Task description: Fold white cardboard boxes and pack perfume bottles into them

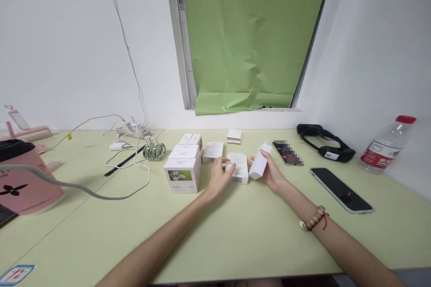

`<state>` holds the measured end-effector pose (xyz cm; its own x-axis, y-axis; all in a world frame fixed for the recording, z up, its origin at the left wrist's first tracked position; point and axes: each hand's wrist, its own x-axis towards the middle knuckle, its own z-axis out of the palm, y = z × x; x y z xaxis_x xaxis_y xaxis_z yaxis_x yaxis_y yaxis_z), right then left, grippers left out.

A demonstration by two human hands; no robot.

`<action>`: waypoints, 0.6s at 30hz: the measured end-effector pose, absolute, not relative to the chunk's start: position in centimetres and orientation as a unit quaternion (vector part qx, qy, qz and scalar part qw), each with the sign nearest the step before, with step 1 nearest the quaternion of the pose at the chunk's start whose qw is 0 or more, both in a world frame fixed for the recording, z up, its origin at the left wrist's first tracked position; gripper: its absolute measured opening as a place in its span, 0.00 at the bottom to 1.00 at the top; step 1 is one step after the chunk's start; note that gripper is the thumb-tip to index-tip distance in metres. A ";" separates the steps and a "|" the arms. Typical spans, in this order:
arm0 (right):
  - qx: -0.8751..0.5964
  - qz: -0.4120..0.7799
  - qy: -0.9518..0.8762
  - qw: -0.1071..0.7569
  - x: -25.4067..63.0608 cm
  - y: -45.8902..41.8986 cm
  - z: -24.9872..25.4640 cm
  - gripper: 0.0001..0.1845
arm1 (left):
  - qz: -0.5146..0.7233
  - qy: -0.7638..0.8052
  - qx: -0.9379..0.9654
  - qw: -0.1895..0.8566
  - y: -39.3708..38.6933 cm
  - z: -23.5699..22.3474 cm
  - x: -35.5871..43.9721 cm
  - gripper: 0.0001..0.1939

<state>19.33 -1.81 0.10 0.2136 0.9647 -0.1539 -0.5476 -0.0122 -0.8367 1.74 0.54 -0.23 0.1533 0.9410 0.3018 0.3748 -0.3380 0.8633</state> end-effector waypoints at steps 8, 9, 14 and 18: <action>-0.402 0.592 -0.246 0.654 19.8 -1.8 0.6 0.20 | 0.359 0.504 0.569 0.541 1.2 1.0 1.1 0.28; -0.399 0.595 -0.247 0.652 19.8 -1.9 0.7 0.20 | 0.347 0.495 0.573 0.553 1.3 1.0 1.0 0.27; -0.379 0.612 -0.251 0.647 19.7 -2.1 0.9 0.21 | 0.390 0.460 0.601 0.525 0.8 0.8 1.3 0.26; -0.368 0.605 -0.270 0.653 19.0 -2.4 0.9 0.24 | 0.445 0.405 0.653 0.461 0.0 1.5 1.5 0.21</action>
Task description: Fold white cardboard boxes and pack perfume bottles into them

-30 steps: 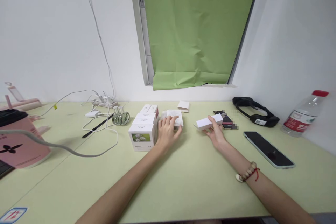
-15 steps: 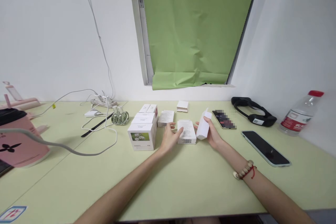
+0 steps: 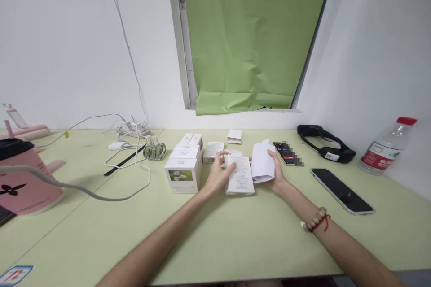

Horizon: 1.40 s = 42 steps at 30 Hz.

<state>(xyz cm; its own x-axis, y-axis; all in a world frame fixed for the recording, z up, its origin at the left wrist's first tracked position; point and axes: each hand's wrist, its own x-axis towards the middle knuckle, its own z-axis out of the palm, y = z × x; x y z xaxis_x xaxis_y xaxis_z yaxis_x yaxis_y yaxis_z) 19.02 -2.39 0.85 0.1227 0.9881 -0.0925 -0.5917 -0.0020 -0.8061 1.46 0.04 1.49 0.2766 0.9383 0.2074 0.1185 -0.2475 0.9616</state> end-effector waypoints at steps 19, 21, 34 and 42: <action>-0.324 0.524 -0.288 0.733 18.3 -4.3 2.7 0.29 | 0.323 0.358 0.876 -0.012 -0.6 -0.2 1.5 0.20; -0.301 0.535 -0.292 0.734 18.6 -4.1 2.8 0.30 | 0.344 0.343 0.873 -0.038 -0.4 -0.7 1.5 0.18; -0.296 0.474 -0.357 0.748 19.1 -3.7 2.6 0.27 | 0.389 0.239 0.867 -0.202 -0.7 -1.0 2.4 0.10; -0.361 0.225 -0.494 0.759 19.1 -3.7 1.8 0.32 | 0.367 0.211 0.885 -0.195 -1.0 -1.3 2.5 0.09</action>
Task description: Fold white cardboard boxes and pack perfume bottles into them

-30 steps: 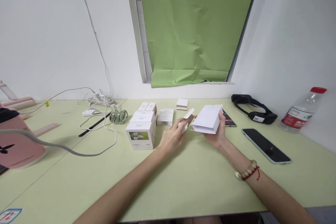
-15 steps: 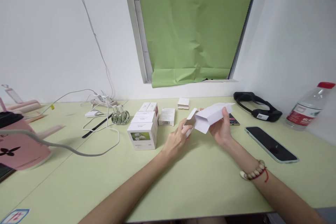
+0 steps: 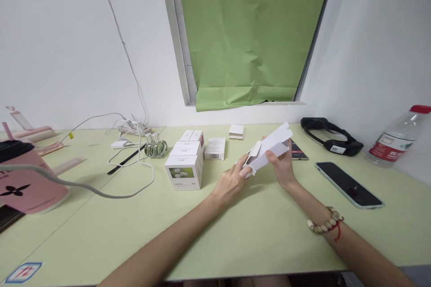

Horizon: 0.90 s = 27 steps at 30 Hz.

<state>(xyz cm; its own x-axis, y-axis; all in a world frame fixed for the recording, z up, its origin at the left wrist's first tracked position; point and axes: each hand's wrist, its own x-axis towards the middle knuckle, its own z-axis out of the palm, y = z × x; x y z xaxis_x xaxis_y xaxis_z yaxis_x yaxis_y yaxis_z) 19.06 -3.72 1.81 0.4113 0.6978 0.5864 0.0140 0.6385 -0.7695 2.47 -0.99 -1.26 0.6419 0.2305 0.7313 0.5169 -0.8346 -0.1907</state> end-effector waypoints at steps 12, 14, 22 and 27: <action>-0.457 0.232 -0.603 0.611 17.6 -4.0 0.5 0.32 | -0.456 -0.216 -0.863 0.031 -1.3 -2.1 2.9 0.26; -0.458 0.224 -0.621 0.595 17.7 -4.0 0.4 0.33 | -0.470 -0.235 -0.850 -0.027 -1.1 -2.6 2.8 0.32; -0.428 0.079 -0.685 0.583 18.0 -4.1 0.4 0.25 | -0.494 -0.233 -0.824 -0.148 -0.9 -2.7 2.8 0.32; -0.462 0.088 -0.699 0.540 18.1 -4.3 0.5 0.12 | -0.486 -0.275 -0.812 -0.171 -1.3 -2.1 2.8 0.24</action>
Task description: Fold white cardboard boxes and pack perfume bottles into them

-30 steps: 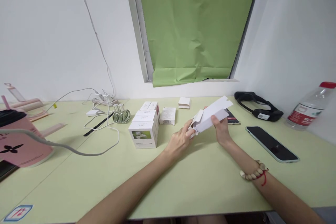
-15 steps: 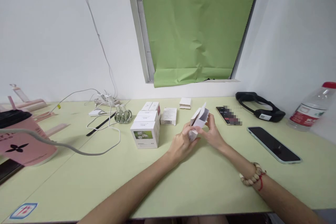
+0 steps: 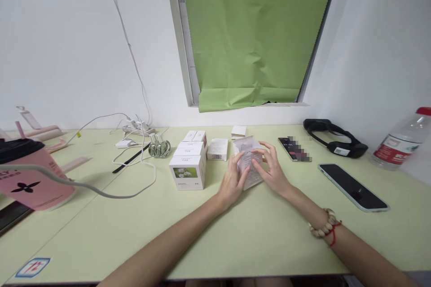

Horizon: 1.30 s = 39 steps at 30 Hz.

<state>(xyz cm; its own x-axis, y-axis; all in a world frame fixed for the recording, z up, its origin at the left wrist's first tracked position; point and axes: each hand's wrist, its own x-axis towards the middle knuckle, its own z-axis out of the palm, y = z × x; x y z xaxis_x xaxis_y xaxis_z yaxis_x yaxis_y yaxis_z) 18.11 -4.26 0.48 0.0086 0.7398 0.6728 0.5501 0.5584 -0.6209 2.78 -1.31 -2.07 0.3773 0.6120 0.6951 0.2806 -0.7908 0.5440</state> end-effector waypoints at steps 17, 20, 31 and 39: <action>-0.431 0.364 -0.585 0.583 18.2 -2.9 -0.8 0.39 | 0.402 0.325 0.853 0.073 -0.5 -0.9 1.3 0.18; -0.438 0.305 -0.572 0.623 18.5 -2.1 -1.1 0.29 | 0.391 0.309 0.867 -0.007 -0.7 -0.5 1.1 0.20; -0.272 0.635 -0.463 0.555 21.3 -2.5 -0.3 0.30 | 0.290 0.144 0.932 -0.163 -1.9 0.7 0.1 0.14; -0.297 0.631 -0.478 0.534 20.7 -2.5 -0.4 0.29 | 0.238 0.135 0.938 -0.212 -4.3 -0.1 -3.0 0.13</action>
<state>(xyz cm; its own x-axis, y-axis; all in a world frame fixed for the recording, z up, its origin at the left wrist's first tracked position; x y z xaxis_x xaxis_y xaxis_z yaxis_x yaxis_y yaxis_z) 20.65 -2.51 -0.37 -0.2529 0.9578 0.1364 -0.3905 0.0279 -0.9202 -3.01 -4.32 -0.09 0.8497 0.1530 0.5047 0.3551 -0.8735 -0.3330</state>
